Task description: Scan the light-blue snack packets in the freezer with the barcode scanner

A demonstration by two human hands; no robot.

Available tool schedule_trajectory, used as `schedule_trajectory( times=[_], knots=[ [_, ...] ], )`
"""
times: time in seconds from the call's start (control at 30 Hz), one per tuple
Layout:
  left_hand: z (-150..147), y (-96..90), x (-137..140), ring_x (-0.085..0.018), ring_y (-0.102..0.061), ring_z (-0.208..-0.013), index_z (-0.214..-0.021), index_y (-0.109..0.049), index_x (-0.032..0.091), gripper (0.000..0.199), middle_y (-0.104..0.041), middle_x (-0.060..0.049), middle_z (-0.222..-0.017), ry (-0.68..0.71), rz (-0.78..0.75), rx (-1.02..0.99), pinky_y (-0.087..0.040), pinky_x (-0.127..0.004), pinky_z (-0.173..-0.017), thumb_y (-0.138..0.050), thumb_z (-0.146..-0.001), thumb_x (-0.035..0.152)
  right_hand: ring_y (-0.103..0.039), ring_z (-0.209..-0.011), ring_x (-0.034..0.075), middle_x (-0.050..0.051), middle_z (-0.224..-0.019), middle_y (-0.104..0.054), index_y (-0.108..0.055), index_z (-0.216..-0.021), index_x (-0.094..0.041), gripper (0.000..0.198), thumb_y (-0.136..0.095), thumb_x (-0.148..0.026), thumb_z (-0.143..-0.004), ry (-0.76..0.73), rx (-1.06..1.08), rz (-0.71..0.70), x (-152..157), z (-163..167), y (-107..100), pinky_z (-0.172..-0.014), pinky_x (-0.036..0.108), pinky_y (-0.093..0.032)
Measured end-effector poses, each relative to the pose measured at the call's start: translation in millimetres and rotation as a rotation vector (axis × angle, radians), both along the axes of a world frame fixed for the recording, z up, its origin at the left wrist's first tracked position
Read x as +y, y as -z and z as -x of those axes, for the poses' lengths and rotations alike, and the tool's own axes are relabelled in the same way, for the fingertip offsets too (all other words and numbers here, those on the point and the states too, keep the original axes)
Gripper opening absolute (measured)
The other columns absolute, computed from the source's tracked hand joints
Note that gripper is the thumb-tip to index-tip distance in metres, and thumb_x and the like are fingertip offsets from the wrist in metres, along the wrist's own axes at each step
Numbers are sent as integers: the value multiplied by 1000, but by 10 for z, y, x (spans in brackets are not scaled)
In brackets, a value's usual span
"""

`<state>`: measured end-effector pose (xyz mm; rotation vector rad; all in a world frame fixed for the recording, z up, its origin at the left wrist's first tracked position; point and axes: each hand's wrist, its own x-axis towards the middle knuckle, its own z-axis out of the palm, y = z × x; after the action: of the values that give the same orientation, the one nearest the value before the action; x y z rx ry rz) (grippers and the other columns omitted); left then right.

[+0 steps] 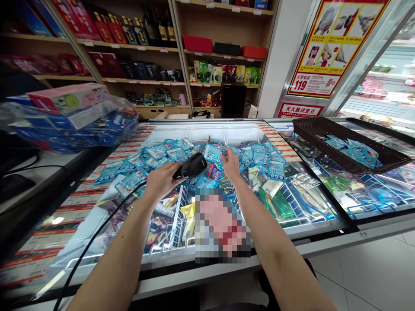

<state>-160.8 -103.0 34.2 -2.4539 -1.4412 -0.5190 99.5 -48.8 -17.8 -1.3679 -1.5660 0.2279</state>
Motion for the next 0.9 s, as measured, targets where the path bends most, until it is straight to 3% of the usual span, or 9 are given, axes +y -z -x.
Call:
schedule_trajectory(
  times=[0.37,0.9],
  knots=[
    [-7,-28,-14,-22,-58,-95,-115,-53,24,38,-64,-5,-100,17,44,18,-41,-29,-67,-50,-80,40,-51,-67,13,3,-83,-52,-36,-125,-16,40,-35,-25,-87,0,1,14,59,6,62,-67,26,-43],
    [-4,-4,-2,-22,-58,-96,-116,-51,25,39,-64,-5,-103,-3,60,51,-42,-28,-67,-48,-81,41,-52,-66,13,3,-82,-52,-32,-129,-15,41,-32,-26,-89,2,-36,3,55,4,69,-62,25,-44]
  ],
)
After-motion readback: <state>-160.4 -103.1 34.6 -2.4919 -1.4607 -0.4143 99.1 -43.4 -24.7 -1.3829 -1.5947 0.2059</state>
